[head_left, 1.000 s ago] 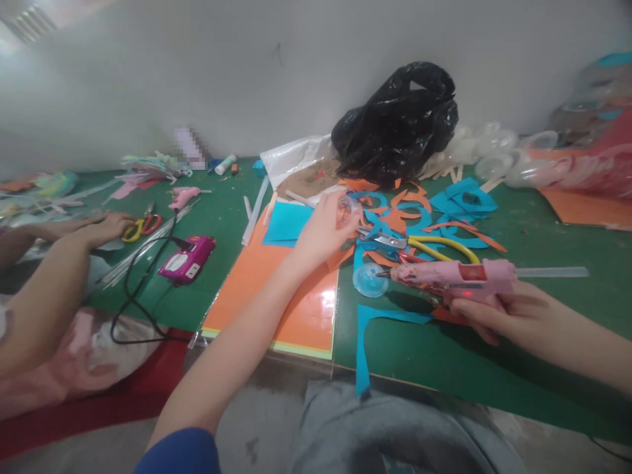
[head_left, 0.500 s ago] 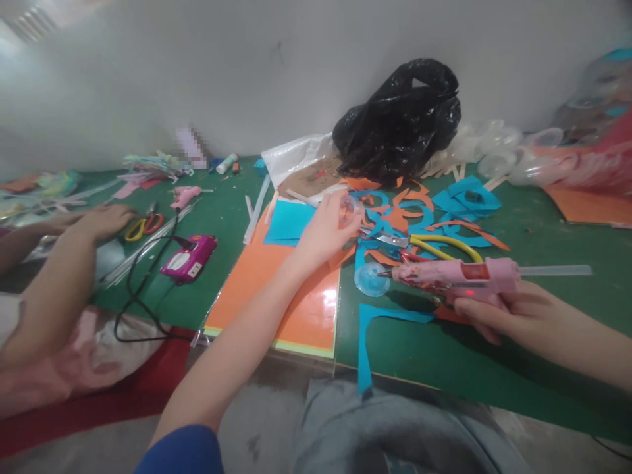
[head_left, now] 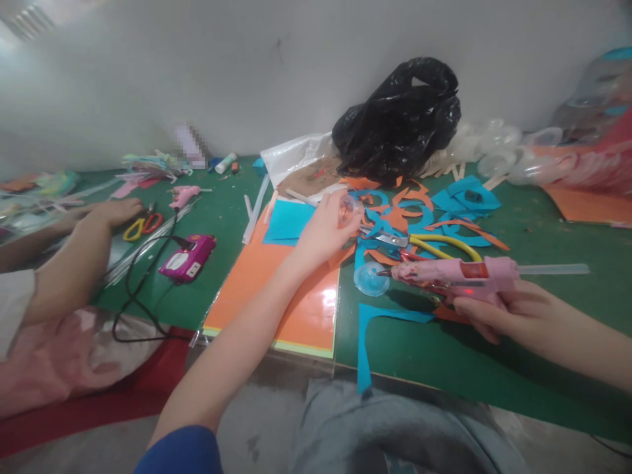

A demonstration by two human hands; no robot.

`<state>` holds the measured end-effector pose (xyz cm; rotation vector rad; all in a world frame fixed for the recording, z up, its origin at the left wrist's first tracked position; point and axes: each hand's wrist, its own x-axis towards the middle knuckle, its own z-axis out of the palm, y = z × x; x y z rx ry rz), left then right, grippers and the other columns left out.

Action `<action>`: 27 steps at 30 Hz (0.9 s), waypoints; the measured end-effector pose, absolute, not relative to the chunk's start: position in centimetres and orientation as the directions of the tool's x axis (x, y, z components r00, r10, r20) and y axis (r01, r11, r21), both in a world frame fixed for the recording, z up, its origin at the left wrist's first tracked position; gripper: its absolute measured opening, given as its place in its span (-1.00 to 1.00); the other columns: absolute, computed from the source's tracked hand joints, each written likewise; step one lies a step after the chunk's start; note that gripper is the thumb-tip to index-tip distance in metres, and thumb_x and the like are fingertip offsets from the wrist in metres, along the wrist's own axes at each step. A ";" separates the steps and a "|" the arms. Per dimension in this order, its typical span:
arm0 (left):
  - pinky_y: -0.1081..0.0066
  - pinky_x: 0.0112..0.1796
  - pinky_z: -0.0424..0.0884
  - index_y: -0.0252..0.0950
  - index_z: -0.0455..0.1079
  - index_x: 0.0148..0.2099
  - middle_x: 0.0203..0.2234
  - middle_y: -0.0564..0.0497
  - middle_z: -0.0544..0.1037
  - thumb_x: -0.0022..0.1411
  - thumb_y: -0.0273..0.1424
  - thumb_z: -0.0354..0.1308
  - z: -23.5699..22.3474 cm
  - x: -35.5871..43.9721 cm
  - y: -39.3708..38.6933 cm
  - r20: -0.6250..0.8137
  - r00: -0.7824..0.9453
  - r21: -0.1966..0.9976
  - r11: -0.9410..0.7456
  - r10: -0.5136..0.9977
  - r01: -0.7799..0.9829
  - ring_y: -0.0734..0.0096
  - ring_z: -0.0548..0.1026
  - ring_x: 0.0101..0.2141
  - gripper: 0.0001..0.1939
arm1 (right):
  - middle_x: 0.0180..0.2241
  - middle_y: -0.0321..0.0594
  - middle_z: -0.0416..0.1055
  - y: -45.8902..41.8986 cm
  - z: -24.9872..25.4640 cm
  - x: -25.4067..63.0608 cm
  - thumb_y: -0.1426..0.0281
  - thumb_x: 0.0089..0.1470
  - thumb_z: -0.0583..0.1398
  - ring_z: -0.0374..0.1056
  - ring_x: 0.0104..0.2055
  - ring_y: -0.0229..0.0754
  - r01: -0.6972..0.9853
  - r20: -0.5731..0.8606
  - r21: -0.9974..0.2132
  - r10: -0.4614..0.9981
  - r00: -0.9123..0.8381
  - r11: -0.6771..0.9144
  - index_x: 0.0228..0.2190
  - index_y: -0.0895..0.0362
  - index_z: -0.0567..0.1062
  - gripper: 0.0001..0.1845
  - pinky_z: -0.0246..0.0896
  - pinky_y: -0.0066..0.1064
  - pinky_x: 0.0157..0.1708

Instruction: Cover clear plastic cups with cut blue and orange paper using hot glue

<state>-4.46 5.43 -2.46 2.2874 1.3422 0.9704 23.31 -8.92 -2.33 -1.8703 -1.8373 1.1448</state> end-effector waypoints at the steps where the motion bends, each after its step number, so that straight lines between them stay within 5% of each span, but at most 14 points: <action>1: 0.16 0.12 0.38 -0.24 0.27 0.20 0.14 -0.22 0.43 0.42 -0.15 0.13 -2.5 -4.5 5.4 0.394 0.330 0.575 -0.510 0.858 0.640 0.12 0.44 0.13 -0.57 | -0.64 -0.17 0.36 -8.9 -2.3 23.3 -0.50 -0.19 0.02 0.43 -0.41 0.01 0.715 -0.329 -0.683 0.937 -0.120 -0.149 -0.78 0.00 0.30 -0.17 0.32 -0.20 -0.23; 7: 0.16 0.12 0.39 -0.27 0.28 0.19 0.16 -0.24 0.43 0.42 -0.17 0.13 -2.5 -4.5 5.5 0.393 0.335 0.580 -0.513 0.857 0.633 0.13 0.43 0.15 -0.59 | -0.68 -0.21 0.31 -8.6 -2.1 22.9 -0.52 -0.22 0.00 0.30 -0.55 -0.09 0.723 -0.285 -0.682 0.950 -0.128 -0.108 -0.80 -0.02 0.29 -0.16 0.35 -0.18 -0.29; 27: 0.15 0.08 0.41 -0.22 0.27 0.20 0.14 -0.22 0.43 0.42 -0.17 0.12 -2.6 -4.6 5.5 0.403 0.333 0.579 -0.519 0.853 0.629 0.12 0.46 0.11 -0.59 | -0.66 -0.17 0.35 -8.7 -1.4 22.7 -0.56 -0.36 0.03 0.50 -0.39 0.06 0.690 -0.372 -0.689 0.925 -0.073 -0.223 -0.77 -0.01 0.28 -0.15 0.42 -0.20 -0.24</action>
